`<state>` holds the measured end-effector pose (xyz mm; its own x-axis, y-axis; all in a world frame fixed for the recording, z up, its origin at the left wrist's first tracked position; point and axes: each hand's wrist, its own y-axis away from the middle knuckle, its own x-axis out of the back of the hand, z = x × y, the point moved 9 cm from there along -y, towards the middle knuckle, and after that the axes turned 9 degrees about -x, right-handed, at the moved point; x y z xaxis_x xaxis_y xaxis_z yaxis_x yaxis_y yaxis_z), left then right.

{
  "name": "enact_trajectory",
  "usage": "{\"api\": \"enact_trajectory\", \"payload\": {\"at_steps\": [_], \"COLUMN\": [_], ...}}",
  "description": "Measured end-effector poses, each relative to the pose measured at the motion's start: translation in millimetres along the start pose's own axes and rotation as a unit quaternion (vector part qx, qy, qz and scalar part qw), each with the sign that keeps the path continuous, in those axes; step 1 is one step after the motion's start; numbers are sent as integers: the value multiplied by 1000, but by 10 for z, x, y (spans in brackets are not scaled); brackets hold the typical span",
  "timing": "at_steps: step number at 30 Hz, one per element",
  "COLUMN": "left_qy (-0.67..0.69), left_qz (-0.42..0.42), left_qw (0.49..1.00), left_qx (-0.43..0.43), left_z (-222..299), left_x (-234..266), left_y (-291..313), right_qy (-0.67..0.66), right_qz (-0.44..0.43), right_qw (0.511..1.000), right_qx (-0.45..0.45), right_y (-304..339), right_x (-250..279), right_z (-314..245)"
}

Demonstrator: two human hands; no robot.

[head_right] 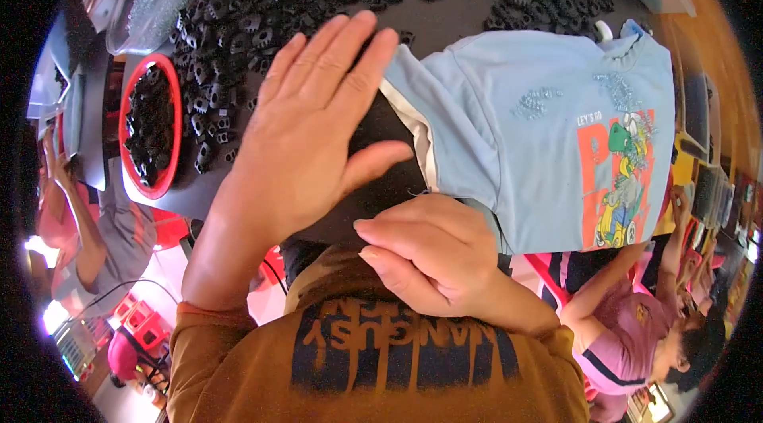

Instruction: Assembling black plastic toggle stoppers by inserting small metal springs into the plastic housings.

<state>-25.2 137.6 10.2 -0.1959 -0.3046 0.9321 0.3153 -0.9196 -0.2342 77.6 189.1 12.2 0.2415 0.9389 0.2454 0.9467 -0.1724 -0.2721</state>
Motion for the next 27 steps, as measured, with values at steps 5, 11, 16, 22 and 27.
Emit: {"api": "enact_trajectory", "payload": {"at_steps": [5, 11, 16, 22, 27], "left_qy": [28, -35, -56, -44, -53], "left_qz": [-21, 16, 0, -33, -9], "left_qw": [999, 995, 994, 997, 997], "left_qx": [-9, 88, 99, 60, 54], "left_z": [89, -138, -215, -61, -140], "left_x": [4, 217, 120, 117, 154], "left_y": [119, 334, 356, 344, 163], "right_qy": [-11, -18, 29, 48, 63], "right_qz": [-4, -20, 35, 103, 105], "right_qw": [1000, 1000, 999, 992, 991], "right_qx": [-1, 8, -6, -55, -54], "right_y": [-7, 18, 10, 19, 3], "right_x": [36, 19, 109, 219, 214], "right_z": [-4, 8, 17, 115, 113]}}
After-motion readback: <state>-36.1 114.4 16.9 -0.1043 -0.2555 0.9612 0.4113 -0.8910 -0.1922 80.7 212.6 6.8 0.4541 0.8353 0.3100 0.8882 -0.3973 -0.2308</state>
